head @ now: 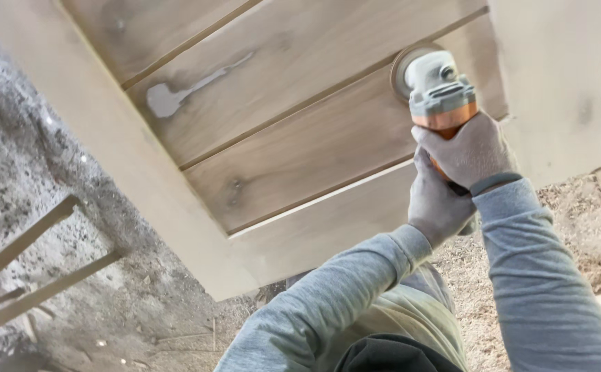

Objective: The person sands the surface of a wooden door using a power sander, moving the tool along the panels and checking the texture by hand.

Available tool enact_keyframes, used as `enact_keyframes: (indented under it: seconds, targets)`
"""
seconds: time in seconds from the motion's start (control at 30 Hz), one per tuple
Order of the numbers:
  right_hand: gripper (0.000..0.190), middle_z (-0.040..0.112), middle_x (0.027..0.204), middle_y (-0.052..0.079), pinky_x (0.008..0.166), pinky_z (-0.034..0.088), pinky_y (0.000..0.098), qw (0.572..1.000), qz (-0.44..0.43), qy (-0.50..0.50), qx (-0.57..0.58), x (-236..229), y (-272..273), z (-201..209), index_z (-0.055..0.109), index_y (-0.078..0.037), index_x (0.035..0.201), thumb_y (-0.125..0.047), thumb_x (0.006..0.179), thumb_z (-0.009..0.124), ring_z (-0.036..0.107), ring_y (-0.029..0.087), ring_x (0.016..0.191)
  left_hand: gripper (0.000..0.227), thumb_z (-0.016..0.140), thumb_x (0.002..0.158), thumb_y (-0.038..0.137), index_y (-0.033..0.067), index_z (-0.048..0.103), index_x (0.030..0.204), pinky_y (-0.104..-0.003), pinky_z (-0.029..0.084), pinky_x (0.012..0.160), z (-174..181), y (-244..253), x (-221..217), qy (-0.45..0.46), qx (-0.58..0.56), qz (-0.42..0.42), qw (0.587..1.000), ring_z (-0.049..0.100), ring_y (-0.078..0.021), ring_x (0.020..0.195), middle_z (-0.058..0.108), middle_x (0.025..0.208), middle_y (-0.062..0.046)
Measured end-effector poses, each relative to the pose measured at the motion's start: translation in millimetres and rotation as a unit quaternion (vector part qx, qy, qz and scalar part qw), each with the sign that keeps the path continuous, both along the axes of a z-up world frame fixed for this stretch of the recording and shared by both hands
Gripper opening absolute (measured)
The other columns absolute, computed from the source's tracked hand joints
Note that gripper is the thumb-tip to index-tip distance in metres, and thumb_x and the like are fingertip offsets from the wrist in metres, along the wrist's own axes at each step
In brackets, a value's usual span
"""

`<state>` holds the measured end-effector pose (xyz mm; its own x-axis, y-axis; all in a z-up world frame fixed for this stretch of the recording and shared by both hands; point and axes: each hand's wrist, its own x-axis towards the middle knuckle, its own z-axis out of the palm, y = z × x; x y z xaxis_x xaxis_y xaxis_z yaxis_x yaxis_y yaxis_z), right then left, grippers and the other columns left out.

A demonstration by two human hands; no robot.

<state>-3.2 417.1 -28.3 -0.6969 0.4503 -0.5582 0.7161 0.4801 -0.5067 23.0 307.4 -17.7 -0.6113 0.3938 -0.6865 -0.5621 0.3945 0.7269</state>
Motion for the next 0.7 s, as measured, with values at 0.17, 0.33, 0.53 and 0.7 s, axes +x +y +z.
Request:
enact_keyframes:
  seconds: [0.17, 0.33, 0.53, 0.7]
  targets:
    - [0.045, 0.075, 0.094, 0.015, 0.076, 0.061, 0.0418, 0.995, -0.096, -0.027, -0.009, 7.4, 34.1, -11.1, 0.073, -0.002, 0.111, -0.039, 0.088, 0.082, 0.076, 0.028, 0.083, 0.113, 0.082, 0.071, 0.052, -0.0004, 0.023, 0.151, -0.045, 0.059, 0.095, -16.5, 26.7, -6.3, 0.012, 0.008, -0.073, 0.997, 0.074, -0.038, 0.108, 0.07, 0.121, -0.024]
    - [0.042, 0.075, 0.097, 0.014, 0.075, 0.061, 0.0403, 0.993, -0.113, -0.017, -0.019, 18.7, 38.1, -8.2, 0.073, -0.002, 0.114, -0.037, 0.091, 0.08, 0.076, 0.026, 0.083, 0.112, 0.082, 0.071, 0.05, -0.0014, 0.024, 0.151, -0.044, 0.059, 0.097, -15.9, 28.8, -0.9, 0.011, 0.024, -0.092, 0.995, 0.073, -0.0378, 0.109, 0.069, 0.123, -0.025]
    - [0.039, 0.075, 0.1, 0.013, 0.078, 0.062, 0.0372, 0.989, -0.142, -0.023, -0.041, 51.2, 22.4, 0.5, 0.073, -0.003, 0.117, -0.033, 0.092, 0.078, 0.076, 0.025, 0.087, 0.113, 0.082, 0.072, 0.04, -0.0033, 0.019, 0.155, -0.043, 0.059, 0.095, -4.5, 9.8, 18.8, -0.019, 0.017, -0.145, 0.989, 0.073, -0.0384, 0.107, 0.068, 0.12, -0.026]
    - [0.039, 0.077, 0.104, 0.011, 0.081, 0.061, 0.0355, 0.987, -0.139, 0.018, -0.081, 57.2, -3.4, 4.1, 0.074, -0.004, 0.117, -0.032, 0.09, 0.079, 0.076, 0.022, 0.094, 0.107, 0.078, 0.073, 0.031, -0.0035, 0.018, 0.155, -0.042, 0.059, 0.096, 1.1, -19.0, 26.1, -0.021, 0.016, -0.137, 0.99, 0.073, -0.0375, 0.108, 0.069, 0.118, -0.025]
